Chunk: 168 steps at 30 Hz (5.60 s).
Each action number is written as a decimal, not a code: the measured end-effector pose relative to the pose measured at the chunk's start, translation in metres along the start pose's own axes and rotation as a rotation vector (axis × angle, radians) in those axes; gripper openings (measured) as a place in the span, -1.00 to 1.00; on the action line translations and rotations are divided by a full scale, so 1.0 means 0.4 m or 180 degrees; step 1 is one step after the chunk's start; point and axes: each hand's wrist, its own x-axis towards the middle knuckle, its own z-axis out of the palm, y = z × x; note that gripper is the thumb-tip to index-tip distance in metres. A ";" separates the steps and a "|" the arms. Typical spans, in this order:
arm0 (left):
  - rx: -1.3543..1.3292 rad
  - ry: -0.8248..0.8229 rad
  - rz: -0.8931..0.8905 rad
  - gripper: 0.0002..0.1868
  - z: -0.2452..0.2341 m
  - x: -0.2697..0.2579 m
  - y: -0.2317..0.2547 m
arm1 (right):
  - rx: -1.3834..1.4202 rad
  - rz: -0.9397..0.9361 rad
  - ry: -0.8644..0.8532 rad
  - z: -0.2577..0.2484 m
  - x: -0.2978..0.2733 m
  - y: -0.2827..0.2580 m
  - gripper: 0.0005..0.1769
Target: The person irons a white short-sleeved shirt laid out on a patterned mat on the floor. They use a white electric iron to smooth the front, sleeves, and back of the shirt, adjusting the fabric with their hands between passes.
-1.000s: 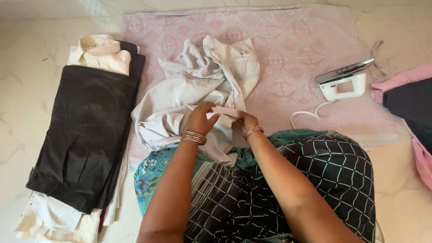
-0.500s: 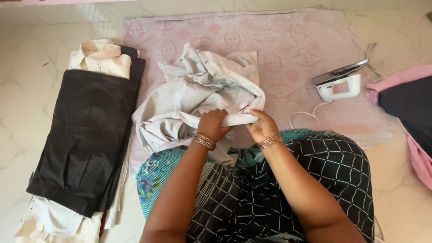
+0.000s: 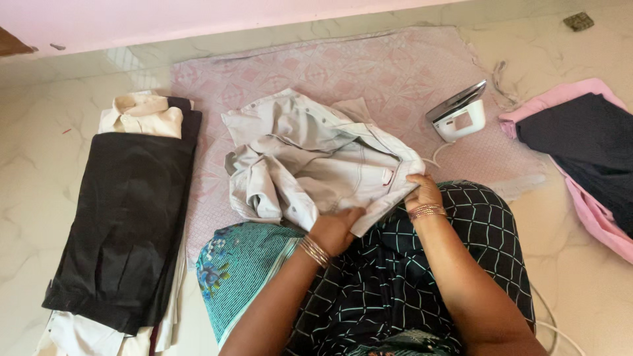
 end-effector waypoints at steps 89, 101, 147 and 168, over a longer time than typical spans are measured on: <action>0.1860 -0.0647 -0.1876 -0.14 0.376 0.280 -0.252 | -0.5482 0.0691 -0.1408 0.017 0.421 0.100 -0.06; 0.1484 -0.0161 -0.1146 -0.63 0.485 0.222 -0.326 | -0.4231 -0.0091 -0.0526 0.040 0.378 0.219 -0.14; 0.0292 -0.1048 -0.0142 -0.34 0.579 0.266 -0.238 | -0.4092 -0.1578 0.0048 -0.463 0.247 -0.475 -0.19; 0.0734 0.0024 -0.1457 -0.31 0.418 0.378 -0.370 | -0.3337 -0.0527 -0.1059 0.056 0.289 -0.179 -0.64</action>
